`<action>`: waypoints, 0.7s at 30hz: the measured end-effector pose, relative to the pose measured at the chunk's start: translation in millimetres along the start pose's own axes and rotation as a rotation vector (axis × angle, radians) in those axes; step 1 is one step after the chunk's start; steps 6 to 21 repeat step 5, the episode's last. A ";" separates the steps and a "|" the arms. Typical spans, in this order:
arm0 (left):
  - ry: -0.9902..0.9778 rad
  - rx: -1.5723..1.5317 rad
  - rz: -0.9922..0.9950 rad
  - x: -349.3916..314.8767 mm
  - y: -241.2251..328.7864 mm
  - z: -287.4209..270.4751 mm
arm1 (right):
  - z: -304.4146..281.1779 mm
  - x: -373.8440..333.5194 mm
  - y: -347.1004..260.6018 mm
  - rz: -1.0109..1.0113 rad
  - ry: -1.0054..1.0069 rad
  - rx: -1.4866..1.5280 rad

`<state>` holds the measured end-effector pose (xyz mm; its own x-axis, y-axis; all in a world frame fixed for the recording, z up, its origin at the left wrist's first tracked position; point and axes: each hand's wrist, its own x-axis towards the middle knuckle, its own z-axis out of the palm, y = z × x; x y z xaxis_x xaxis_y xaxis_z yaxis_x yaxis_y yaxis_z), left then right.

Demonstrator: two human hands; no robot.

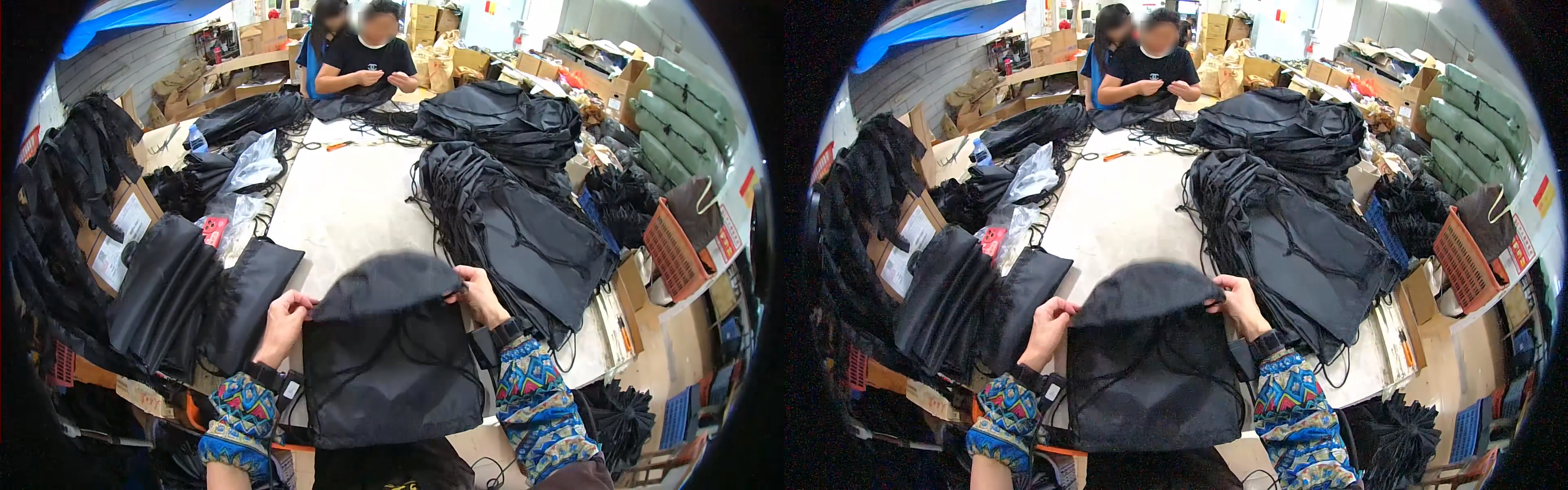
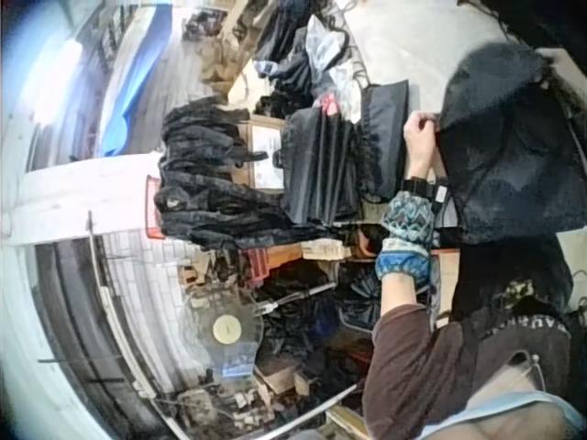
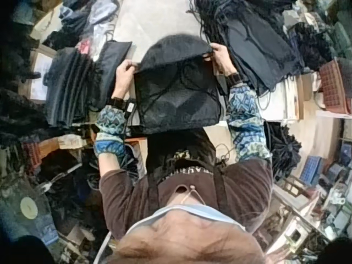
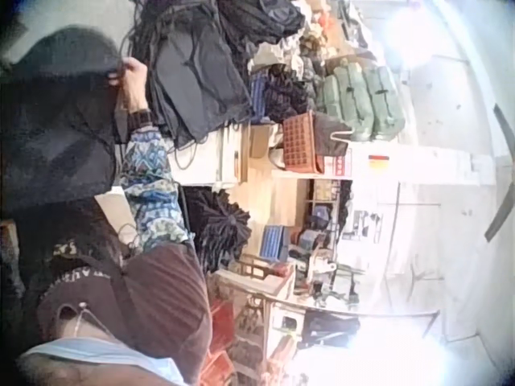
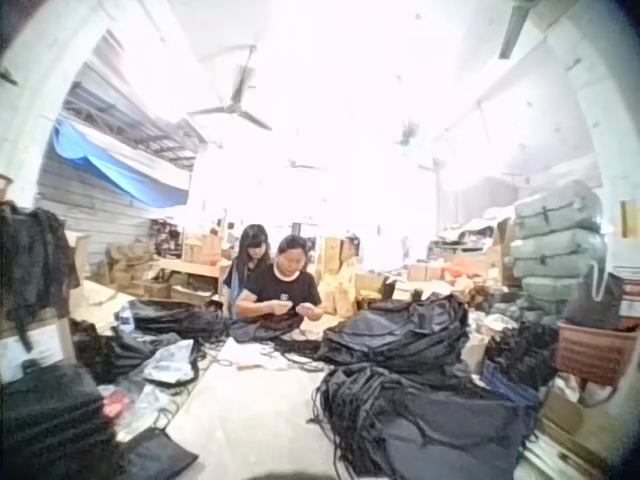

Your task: The person folds black drawstring bags on a table in a workshop. They repeatedly pick up a bag, fold it into a compact rectangle, and place it on a stack to the left. Another person is visible in the background working on similar items.

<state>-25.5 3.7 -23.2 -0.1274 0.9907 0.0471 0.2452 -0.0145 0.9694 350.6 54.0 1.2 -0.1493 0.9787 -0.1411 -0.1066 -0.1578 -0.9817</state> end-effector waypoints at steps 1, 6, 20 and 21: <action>0.023 0.052 0.006 -2.6 5.5 -3.9 | -2.7 4.1 5.4 -0.069 0.011 -0.139; 0.113 0.222 0.425 -27.5 61.1 6.0 | -5.6 4.9 18.7 -0.183 0.042 -0.236; 0.113 0.222 0.425 -27.5 61.1 6.0 | -5.6 4.9 18.7 -0.183 0.042 -0.236; 0.113 0.222 0.425 -27.5 61.1 6.0 | -5.6 4.9 18.7 -0.183 0.042 -0.236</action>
